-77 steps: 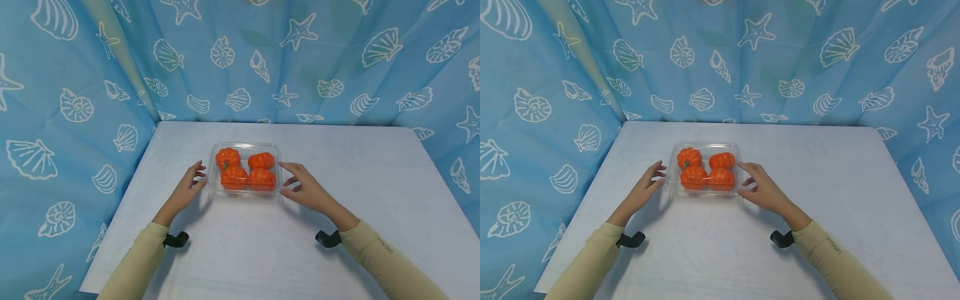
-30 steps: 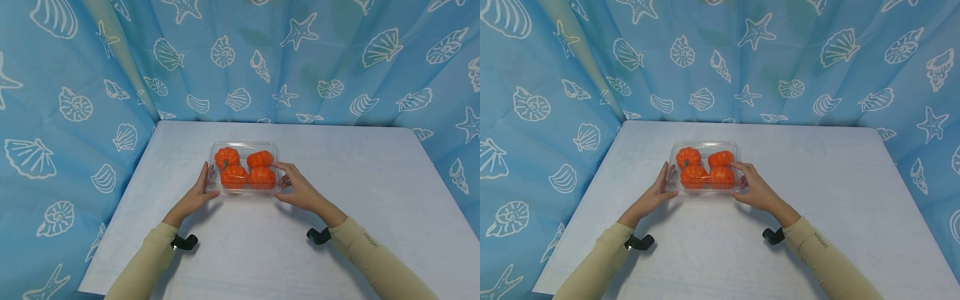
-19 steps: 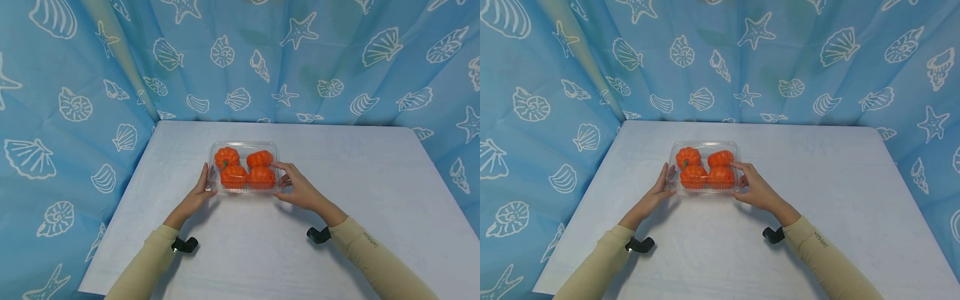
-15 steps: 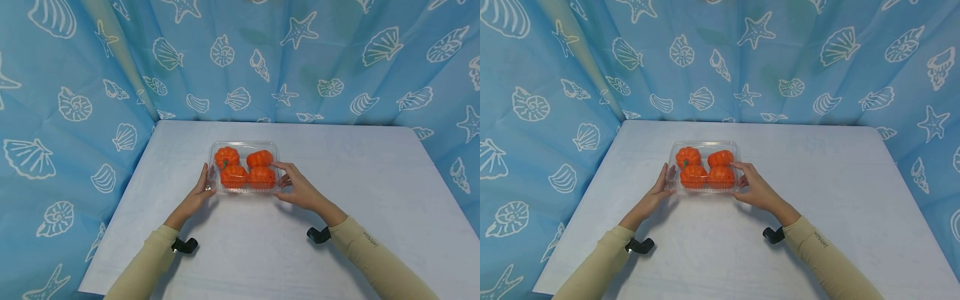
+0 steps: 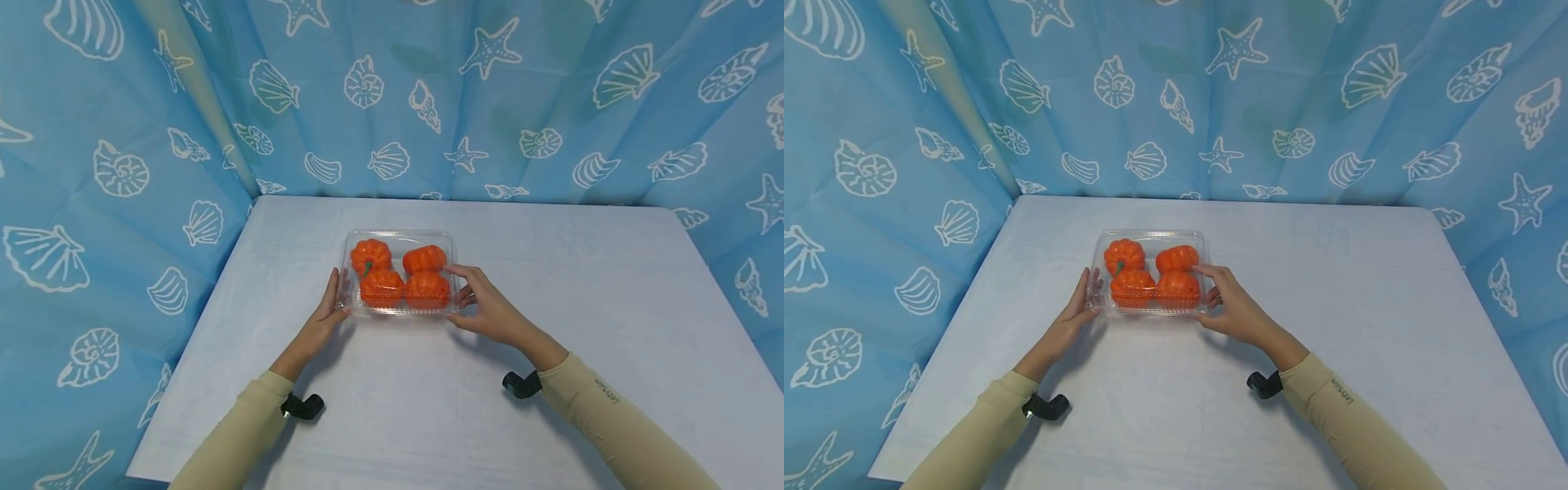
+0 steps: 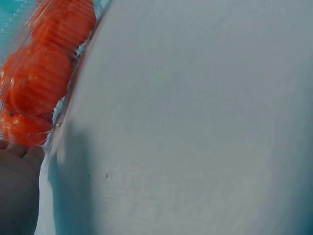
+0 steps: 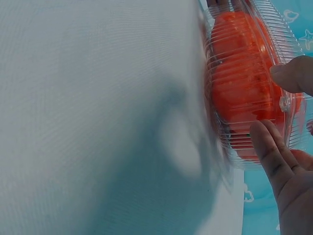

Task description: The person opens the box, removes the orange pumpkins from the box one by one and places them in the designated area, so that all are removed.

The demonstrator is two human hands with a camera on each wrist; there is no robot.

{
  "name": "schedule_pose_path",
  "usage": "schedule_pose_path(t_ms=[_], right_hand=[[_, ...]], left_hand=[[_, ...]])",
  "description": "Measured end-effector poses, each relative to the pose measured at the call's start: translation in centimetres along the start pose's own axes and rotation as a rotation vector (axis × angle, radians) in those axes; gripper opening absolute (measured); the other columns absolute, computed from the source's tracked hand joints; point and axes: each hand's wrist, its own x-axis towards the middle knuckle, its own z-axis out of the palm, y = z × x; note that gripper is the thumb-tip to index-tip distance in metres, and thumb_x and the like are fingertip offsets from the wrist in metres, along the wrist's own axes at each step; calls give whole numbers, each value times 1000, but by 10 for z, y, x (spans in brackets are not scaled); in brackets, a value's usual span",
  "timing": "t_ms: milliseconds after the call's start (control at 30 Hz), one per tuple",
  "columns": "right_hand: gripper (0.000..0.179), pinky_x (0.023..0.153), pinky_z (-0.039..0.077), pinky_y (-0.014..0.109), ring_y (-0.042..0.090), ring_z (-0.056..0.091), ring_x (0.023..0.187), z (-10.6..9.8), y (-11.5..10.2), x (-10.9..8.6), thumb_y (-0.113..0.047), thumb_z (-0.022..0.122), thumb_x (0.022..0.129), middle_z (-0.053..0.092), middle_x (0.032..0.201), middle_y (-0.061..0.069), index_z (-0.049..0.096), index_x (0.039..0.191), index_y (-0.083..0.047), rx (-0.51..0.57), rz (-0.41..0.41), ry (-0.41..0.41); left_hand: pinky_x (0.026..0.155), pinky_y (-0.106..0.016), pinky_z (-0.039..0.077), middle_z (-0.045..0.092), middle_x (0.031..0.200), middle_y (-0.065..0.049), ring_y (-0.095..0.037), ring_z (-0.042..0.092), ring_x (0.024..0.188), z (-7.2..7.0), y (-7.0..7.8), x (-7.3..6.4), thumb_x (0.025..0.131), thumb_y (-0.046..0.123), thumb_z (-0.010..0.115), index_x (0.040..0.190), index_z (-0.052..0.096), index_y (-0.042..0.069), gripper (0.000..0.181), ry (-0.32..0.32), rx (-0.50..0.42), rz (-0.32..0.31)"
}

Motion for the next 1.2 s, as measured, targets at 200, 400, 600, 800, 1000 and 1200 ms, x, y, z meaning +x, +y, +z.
schedule_pose_path(t_ms=[200, 400, 600, 800, 1000, 1200], right_hand=[[87, 95, 56, 47, 23, 61, 103, 0, 0, 1, -8, 82, 85, 34, 151, 15, 31, 156, -16, -5, 6, -6], [89, 94, 56, 47, 23, 61, 102, 0, 1, 2, -6, 82, 84, 34, 151, 16, 31, 156, -16, -8, 4, -3], [90, 93, 57, 47, 23, 62, 102, 1, 1, 1, -5, 82, 84, 34, 150, 18, 30, 156, -15, -19, -15, -1], [90, 92, 57, 45, 22, 61, 101, 2, 3, 1, -4, 81, 85, 34, 152, 15, 29, 157, -15, -25, -24, 9], [91, 92, 56, 46, 22, 60, 102, 6, 8, 0, -5, 80, 86, 33, 151, 20, 26, 159, -15, 5, -38, 31], [92, 89, 58, 41, 21, 61, 101, 7, 12, 0, -4, 79, 85, 32, 153, 17, 26, 159, -18, 13, -68, 38]], left_hand=[[124, -53, -2, -9, 169, -17, -32, -13, 155, 2, 1, 0, 105, -4, 39, 161, -10, 1, 75, 15, -2, -6], [124, -52, -1, -7, 170, -15, -28, -11, 156, 2, 3, 0, 105, -3, 39, 162, -8, 4, 74, 28, 3, -25], [124, -52, 1, 0, 170, -15, -29, -7, 156, 2, 3, 0, 106, -2, 36, 163, -5, 4, 70, 56, 17, -14], [124, -52, 0, -2, 170, -17, -30, -4, 156, 2, 2, 0, 106, -1, 39, 162, -8, 4, 73, 62, -21, 2], [124, -52, -2, -9, 169, -20, -33, -10, 155, 4, -1, 1, 106, 2, 46, 161, -7, -1, 76, 75, -21, -25], [124, -52, 3, -3, 170, -17, -33, -5, 156, 6, -3, 2, 106, 6, 51, 162, -4, 2, 78, 91, 4, -54]])
